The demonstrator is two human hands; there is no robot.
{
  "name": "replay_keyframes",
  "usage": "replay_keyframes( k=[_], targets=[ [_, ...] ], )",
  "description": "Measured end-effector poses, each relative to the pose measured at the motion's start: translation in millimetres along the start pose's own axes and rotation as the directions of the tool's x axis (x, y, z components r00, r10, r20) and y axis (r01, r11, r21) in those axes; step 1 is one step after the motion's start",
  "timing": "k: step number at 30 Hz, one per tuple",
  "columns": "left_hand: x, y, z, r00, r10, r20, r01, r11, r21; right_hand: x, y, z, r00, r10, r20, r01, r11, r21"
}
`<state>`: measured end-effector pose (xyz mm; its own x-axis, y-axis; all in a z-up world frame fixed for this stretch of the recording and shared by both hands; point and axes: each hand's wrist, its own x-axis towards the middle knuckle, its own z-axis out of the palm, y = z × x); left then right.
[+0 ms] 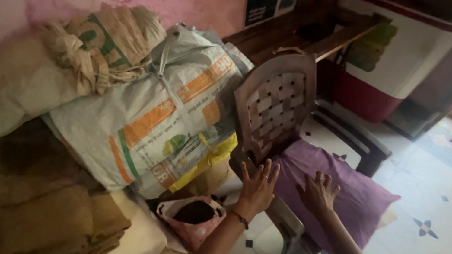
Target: The person smooths a patterned bedsheet, then picks up a purple pillow from a chair and places it on the bed. They then pick up a white pillow from the chair, adjust its opening, and place it on the bed next to the purple pillow.
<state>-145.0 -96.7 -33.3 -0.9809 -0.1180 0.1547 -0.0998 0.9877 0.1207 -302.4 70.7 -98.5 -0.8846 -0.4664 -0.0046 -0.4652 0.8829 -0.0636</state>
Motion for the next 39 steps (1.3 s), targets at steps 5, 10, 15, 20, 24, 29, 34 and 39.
replay_keyframes(
  k=[5, 10, 15, 20, 24, 29, 34, 39],
  targets=[
    [65, -41, 60, 0.995, 0.026, -0.094, -0.025, 1.0, 0.009, 81, -17, 39, 0.999, -0.032, -0.014, 0.032, 0.999, 0.016],
    [133, -83, 143, 0.993, 0.034, -0.114, -0.033, 0.999, 0.008, 148, -30, 90, 0.999, -0.003, 0.037, 0.004, 1.0, -0.011],
    [173, -116, 230, 0.981, 0.046, -0.187, -0.044, 0.999, 0.015, 197, -40, 143, 0.995, 0.004, 0.103, -0.008, 0.999, 0.036],
    [206, -128, 246, 0.999, 0.022, -0.036, -0.031, 0.955, -0.296, 229, -34, 184, 0.99, -0.031, 0.138, 0.035, 0.999, -0.029],
    [213, -130, 231, 0.953, -0.156, 0.261, 0.269, 0.834, -0.482, 248, -33, 212, 0.98, -0.121, 0.156, 0.138, 0.985, -0.1],
    [215, -129, 228, 0.999, -0.029, -0.026, 0.019, 0.941, -0.339, 275, -25, 226, 0.962, -0.223, 0.158, 0.234, 0.971, -0.053],
    [211, -130, 235, 0.999, -0.029, -0.031, 0.018, 0.951, -0.31, 280, -35, 240, 0.975, -0.106, 0.194, 0.143, 0.972, -0.184],
    [216, -131, 230, 1.0, -0.028, 0.009, 0.03, 0.94, -0.341, 292, -39, 239, 0.949, -0.054, 0.311, 0.15, 0.943, -0.296]
  ],
)
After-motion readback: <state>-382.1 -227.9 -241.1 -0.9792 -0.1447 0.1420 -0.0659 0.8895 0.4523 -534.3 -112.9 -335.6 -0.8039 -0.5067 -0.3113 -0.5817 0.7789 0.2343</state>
